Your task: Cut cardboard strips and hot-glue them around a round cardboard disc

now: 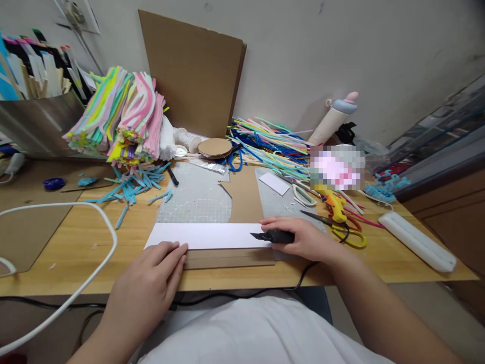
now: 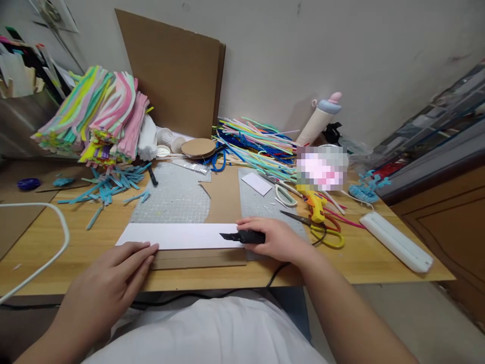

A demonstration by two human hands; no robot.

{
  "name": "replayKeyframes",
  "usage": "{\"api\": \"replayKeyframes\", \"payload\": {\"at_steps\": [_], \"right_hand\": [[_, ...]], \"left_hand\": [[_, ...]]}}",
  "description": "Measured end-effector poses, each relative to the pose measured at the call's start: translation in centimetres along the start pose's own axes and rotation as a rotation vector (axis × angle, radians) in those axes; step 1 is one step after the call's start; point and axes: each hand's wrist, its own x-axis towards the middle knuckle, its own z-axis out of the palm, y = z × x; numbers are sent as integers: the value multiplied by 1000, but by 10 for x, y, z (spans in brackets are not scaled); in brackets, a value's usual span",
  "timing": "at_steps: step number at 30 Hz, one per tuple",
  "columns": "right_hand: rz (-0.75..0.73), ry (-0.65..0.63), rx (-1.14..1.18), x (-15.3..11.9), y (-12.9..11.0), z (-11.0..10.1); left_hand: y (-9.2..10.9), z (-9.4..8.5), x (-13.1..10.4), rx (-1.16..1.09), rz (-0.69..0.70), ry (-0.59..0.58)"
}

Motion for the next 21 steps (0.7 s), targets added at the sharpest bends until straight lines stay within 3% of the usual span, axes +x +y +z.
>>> {"api": "replayKeyframes", "payload": {"at_steps": [16,21], "right_hand": [[-16,-46,9,4,-5,-5],[-15,-58,-28,5,-2,-2]], "left_hand": [[2,-1,1,-24,-45,-22],[-4,-5,6,-119,-61,-90]]}}
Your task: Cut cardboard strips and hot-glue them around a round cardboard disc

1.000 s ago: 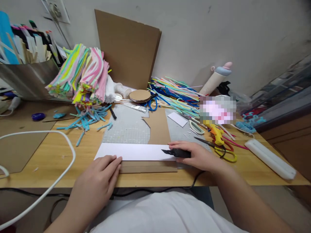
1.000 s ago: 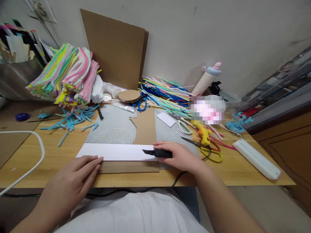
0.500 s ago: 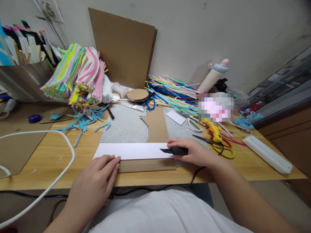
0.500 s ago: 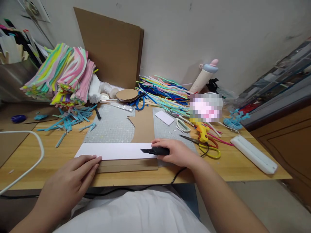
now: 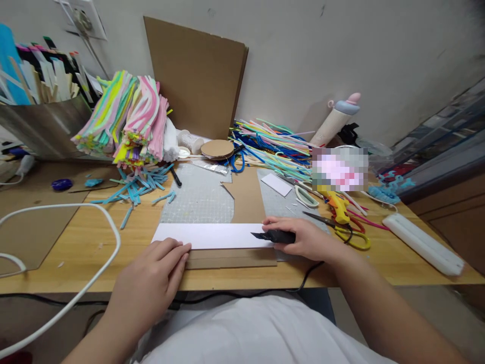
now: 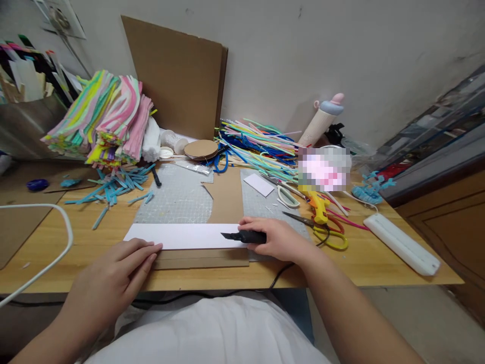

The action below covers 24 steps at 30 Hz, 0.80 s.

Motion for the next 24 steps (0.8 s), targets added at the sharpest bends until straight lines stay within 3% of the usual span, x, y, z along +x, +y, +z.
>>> {"api": "replayKeyframes", "payload": {"at_steps": [5,8,13,19,24], "right_hand": [[27,-26,-78,-3,-4,-2],[59,-25,-145,-4,-15,-6],[72,-16,-213,-1,-32,-7],[79,-8,-240,2,-33,0],[93,-21,-257,1,-33,1]], "left_hand": [[-31,-15,26,-280,29,-218],[-48,-25,51,-425,17,-450],[-46,-35,83,-399,125,-612],[-31,-30,100,-289,253,-606],[-14,-7,113,-256,442,-545]]}}
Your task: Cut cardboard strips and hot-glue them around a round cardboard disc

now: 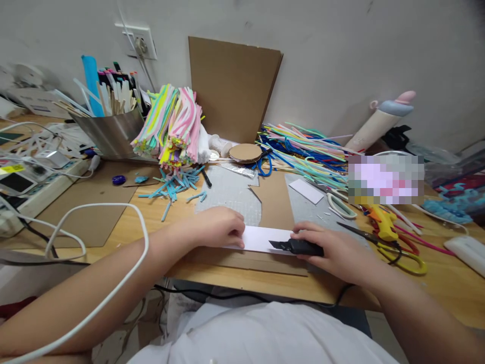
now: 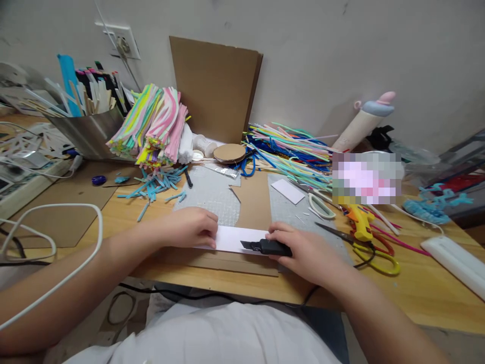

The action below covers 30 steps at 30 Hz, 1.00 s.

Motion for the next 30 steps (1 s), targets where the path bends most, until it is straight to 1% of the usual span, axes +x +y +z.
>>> {"api": "replayKeyframes", "payload": {"at_steps": [3,5,9,12,15,18,19,20,22,23,24,27,28,30], "right_hand": [[17,-17,-11,-1,-1,0],[17,-15,2,-1,-1,1],[18,19,61,-2,4,6],[37,22,114,-3,9,8],[24,-3,178,-9,12,2],[0,12,230,-23,8,-13],[-8,6,240,-28,5,-19],[-25,-30,243,-32,-1,-25],[-67,-145,231,-35,-17,-33],[-81,-218,215,-33,-27,-35],[-91,-256,203,-29,-39,-36],[-138,-248,222,-6,-75,-28],[-161,-249,212,3,-86,-22],[-208,-209,155,21,-103,-9]], "left_hand": [[-4,11,11,27,89,27],[-8,15,13,30,140,51],[-14,18,10,43,228,71],[-15,18,9,57,251,71],[-15,15,10,61,257,59],[-14,12,12,56,263,39],[-14,11,13,55,265,36],[-14,11,13,54,264,36],[-14,11,13,53,263,40],[-14,12,13,51,263,43],[-14,13,13,48,263,44],[-15,15,13,38,266,45],[-16,16,13,34,265,45],[-17,18,14,25,263,44]]}}
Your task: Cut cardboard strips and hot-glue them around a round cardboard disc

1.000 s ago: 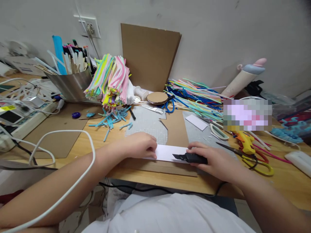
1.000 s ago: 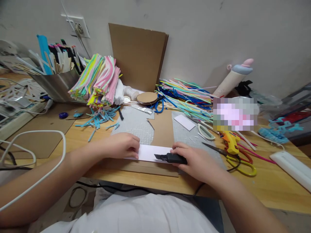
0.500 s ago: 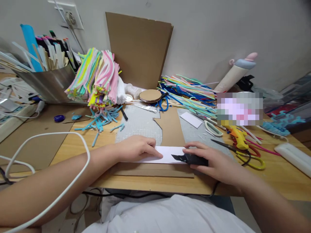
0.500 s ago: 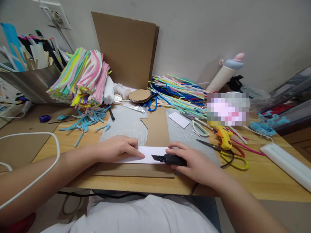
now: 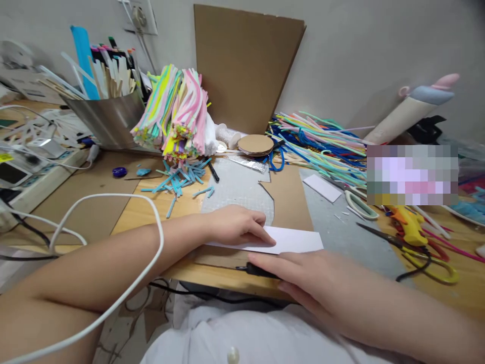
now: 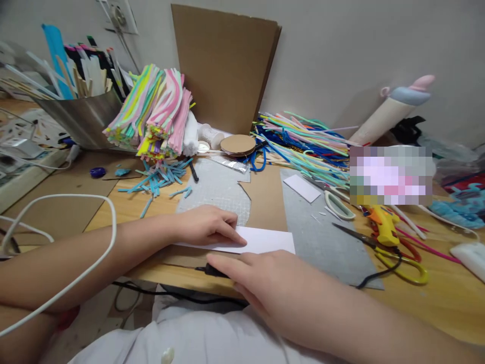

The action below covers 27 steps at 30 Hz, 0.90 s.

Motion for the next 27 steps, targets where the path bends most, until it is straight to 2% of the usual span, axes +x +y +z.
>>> {"api": "replayKeyframes", "payload": {"at_steps": [5,12,18,23,27], "right_hand": [[-44,67,-140,33,-11,20],[-11,86,-182,31,-13,15],[33,76,-119,3,2,4],[130,64,-18,-40,41,-8],[194,61,7,-69,66,-14]], "left_hand": [[-4,2,1,-27,1,-17],[-5,1,1,-39,21,-27],[-5,6,-2,-7,17,11],[1,0,0,18,19,25],[6,-8,12,13,42,22]]}}
